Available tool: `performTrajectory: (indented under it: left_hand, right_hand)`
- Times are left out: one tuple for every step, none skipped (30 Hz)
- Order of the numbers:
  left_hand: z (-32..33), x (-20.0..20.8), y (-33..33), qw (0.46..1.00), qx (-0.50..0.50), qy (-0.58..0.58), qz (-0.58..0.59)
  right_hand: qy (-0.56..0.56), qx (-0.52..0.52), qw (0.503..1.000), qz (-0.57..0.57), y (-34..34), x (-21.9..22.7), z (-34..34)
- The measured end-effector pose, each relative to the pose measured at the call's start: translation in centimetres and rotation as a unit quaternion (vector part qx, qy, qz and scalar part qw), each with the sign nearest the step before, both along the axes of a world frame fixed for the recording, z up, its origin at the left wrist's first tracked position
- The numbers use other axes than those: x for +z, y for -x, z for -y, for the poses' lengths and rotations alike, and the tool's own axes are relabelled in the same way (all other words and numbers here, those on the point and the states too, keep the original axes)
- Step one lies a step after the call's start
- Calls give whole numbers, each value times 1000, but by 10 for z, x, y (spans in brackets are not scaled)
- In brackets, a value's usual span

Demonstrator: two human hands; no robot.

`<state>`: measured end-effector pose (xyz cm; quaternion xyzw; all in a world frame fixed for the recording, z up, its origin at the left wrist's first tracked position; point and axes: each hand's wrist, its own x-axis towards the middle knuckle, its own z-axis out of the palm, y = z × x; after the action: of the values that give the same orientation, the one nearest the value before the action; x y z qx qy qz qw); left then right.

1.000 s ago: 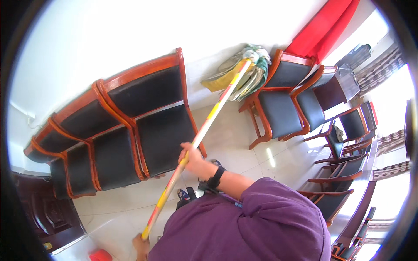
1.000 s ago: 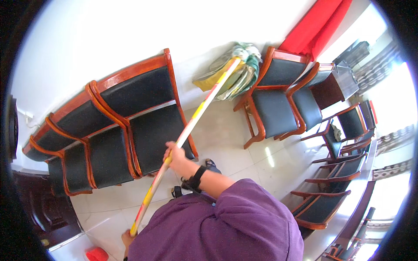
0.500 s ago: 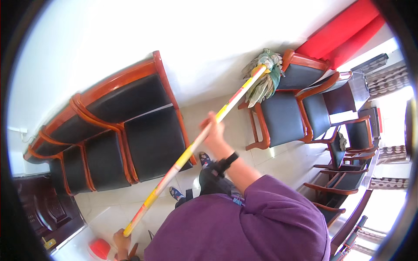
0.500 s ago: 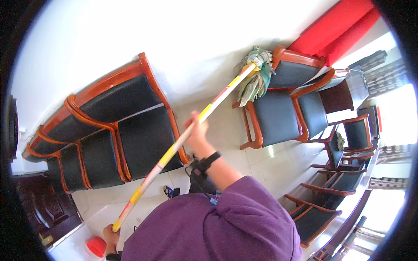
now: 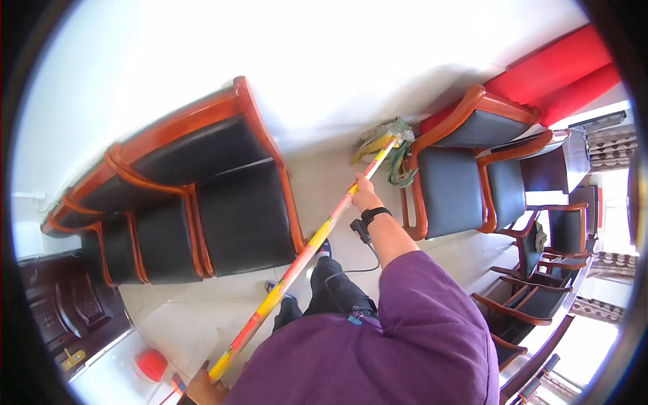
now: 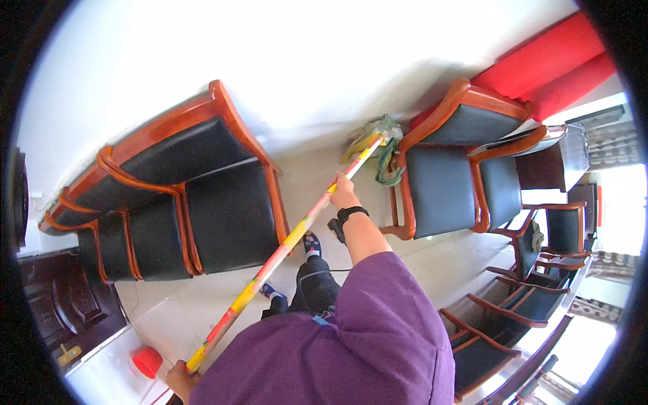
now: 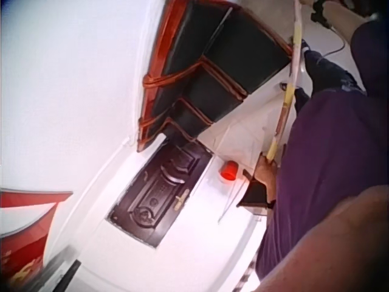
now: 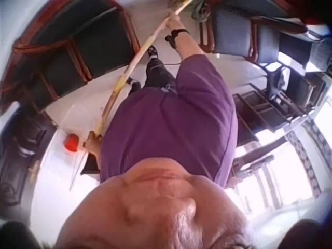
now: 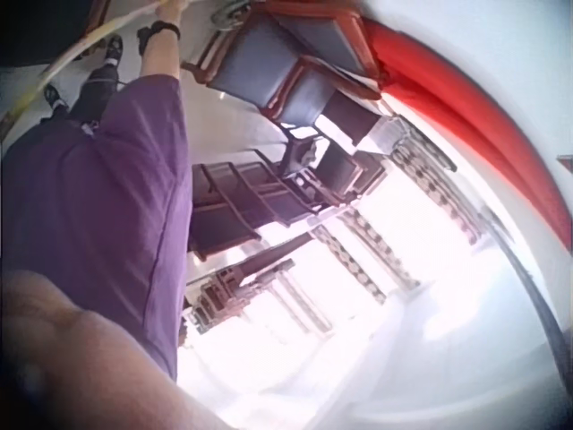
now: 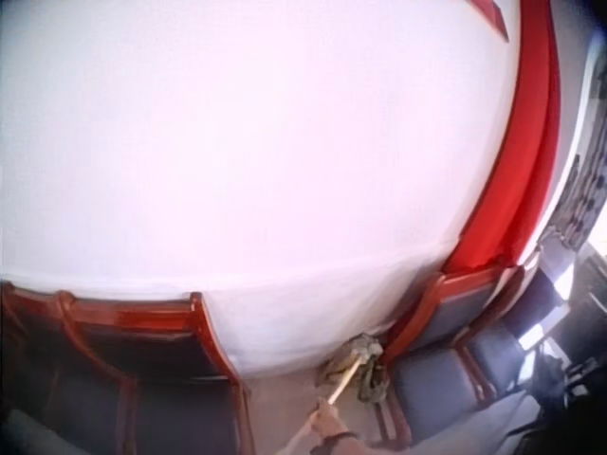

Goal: Cleaning a room by wiping chairs and mopping the floor.

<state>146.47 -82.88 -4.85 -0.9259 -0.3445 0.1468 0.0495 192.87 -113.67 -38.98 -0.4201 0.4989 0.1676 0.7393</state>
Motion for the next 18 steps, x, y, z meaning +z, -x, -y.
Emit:
performTrajectory:
  left_hand:
    - [-8,-1,18,1000,2,-2,-5]
    - [-18,-6,33,1000,18,0,11]
    - [-30,-12,49,999,32,3,30]
    - [-44,-16,69,999,30,3,31]
    - [-58,-19,95,997,71,31,28]
    - [-73,-23,125,992,112,58,26]
    - [-89,-31,157,992,111,59,30]
    - [-107,-40,195,992,-35,-111,47]
    - [-129,-54,242,943,-177,-276,62]
    - [-172,-62,321,916,-265,-298,-35]
    - [-160,-47,264,984,4,-26,173]
    - [-169,-36,290,983,48,-47,170]
    - [-178,-36,312,979,92,-62,169]
    - [-184,-33,322,976,116,-76,170]
    - [-187,-33,331,973,123,-86,173]
    - [-188,-34,338,971,129,-94,178]
    - [-190,-37,344,970,132,-103,177]
    - [-191,-39,347,969,131,-108,179]
  right_hand:
    - [-2,2,1000,-5,14,11,-12]
    - [-55,-43,997,-16,25,23,-25]
    - [-107,-90,990,-25,36,36,-40]
    - [-150,-85,984,-31,51,50,-55]
    - [-192,-79,977,-37,69,65,-72]
    - [-196,-64,978,-33,87,84,-92]
    - [-199,-49,978,-25,102,104,-112]
    - [-228,-37,973,-22,119,123,-131]
    - [-256,-21,966,-17,132,141,-148]
    - [-300,3,954,-20,144,155,-170]
    - [-314,2,949,-5,154,161,-170]
    - [-329,12,944,-7,167,176,-186]
    - [-341,21,940,-6,179,191,-200]
    - [-353,30,935,-5,191,205,-214]
    - [-366,38,930,-5,202,219,-226]
    - [-383,53,922,-4,213,233,-239]
    - [-399,66,914,-3,223,245,-250]
    - [-411,78,908,1,232,254,-260]
